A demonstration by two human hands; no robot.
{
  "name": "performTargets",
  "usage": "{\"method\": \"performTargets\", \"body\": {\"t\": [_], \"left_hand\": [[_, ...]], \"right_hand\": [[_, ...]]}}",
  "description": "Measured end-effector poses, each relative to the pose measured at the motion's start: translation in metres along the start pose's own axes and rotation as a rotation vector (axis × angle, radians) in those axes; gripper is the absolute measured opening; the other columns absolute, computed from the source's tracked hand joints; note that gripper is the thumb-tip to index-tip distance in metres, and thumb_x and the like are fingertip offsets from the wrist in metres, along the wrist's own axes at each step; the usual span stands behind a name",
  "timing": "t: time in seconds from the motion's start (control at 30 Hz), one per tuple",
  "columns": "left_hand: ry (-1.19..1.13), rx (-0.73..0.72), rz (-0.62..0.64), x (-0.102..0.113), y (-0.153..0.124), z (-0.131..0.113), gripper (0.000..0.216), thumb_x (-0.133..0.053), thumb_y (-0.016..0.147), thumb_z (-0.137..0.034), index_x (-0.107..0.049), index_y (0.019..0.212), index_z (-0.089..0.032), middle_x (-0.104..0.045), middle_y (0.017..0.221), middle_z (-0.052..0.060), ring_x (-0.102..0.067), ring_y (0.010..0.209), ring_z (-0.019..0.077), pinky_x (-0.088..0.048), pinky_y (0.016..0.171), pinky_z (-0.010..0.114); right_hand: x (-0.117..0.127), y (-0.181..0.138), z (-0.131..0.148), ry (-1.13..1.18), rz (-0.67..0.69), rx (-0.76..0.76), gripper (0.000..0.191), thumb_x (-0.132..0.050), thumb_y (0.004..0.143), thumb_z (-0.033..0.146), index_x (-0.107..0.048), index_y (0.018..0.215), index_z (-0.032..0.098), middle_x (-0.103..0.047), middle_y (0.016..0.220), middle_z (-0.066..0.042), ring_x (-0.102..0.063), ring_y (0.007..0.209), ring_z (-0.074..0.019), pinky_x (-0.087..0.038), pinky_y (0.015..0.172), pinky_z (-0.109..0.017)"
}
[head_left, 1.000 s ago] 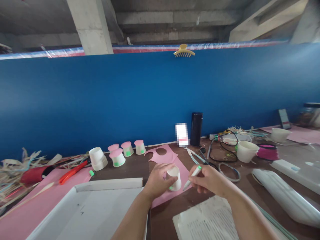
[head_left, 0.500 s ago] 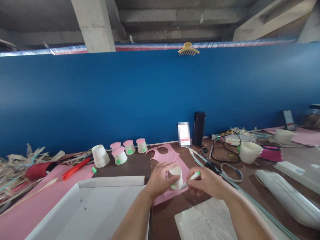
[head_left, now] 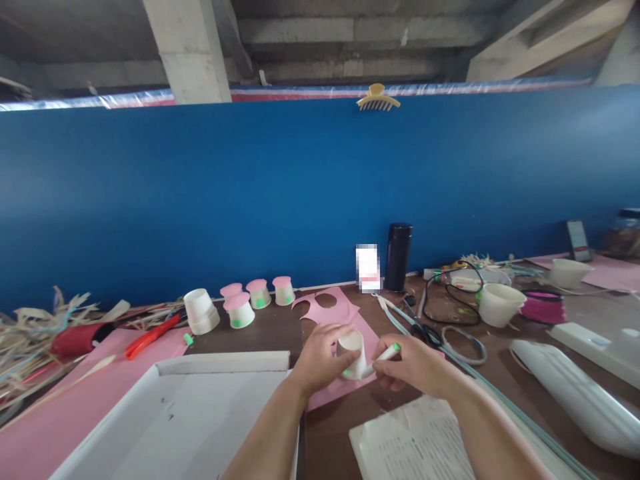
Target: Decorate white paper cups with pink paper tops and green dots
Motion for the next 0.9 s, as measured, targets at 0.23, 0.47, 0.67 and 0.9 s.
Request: {"method": "performTargets", "body": {"t": [0.23, 0.47, 0.67, 0.9], "left_hand": [[0.011, 0.0, 0.008, 0.0, 0.001, -0.001, 0.048, -0.065, 0.078, -0.046, -0.065, 0.121, -0.025, -0.065, 0.125, 0.004, -0.053, 0.118, 0.0268, -0.04, 0.102, 0.04], [0.006, -0.012, 0.008, 0.0, 0.001, -0.002, 0.052, -0.064, 0.078, -0.053, -0.065, 0.121, -0.024, -0.065, 0.125, 0.005, -0.054, 0.118, 0.0273, -0.041, 0.102, 0.04], [0.018, -0.01, 0.017, 0.001, 0.0, -0.004, 0.05, -0.062, 0.079, -0.054, -0.066, 0.12, -0.026, -0.065, 0.124, 0.004, -0.054, 0.118, 0.0277, -0.042, 0.101, 0.04], [0.018, -0.013, 0.017, 0.002, 0.0, -0.006, 0.054, -0.06, 0.079, -0.058, -0.065, 0.122, -0.025, -0.064, 0.126, 0.005, -0.053, 0.119, 0.0285, -0.042, 0.102, 0.041]], "right_hand": [[-0.001, 0.001, 0.001, 0.013, 0.004, -0.004, 0.016, -0.062, 0.077, 0.034, -0.059, 0.079, 0.019, -0.069, 0.065, -0.001, -0.067, 0.058, -0.0142, -0.053, 0.053, -0.022], [0.005, 0.001, -0.001, -0.011, -0.004, -0.001, 0.019, -0.061, 0.078, 0.037, -0.059, 0.079, 0.018, -0.069, 0.064, -0.001, -0.066, 0.057, -0.0129, -0.052, 0.054, -0.022], [0.009, 0.0, 0.0, 0.012, -0.019, -0.005, 0.023, -0.061, 0.078, 0.041, -0.059, 0.079, 0.018, -0.07, 0.066, -0.002, -0.066, 0.058, -0.014, -0.054, 0.055, -0.024], [0.018, 0.001, -0.003, 0.047, -0.089, -0.032, 0.021, -0.064, 0.074, 0.039, -0.059, 0.076, 0.019, -0.069, 0.064, 0.0, -0.068, 0.062, -0.0152, -0.054, 0.054, -0.023]]}}
Point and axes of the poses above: each hand's wrist, its own y-axis towards the middle knuckle, its own x-axis out of the back of the hand, z = x × y, the point moved 8 cm from there along y, towards the middle knuckle
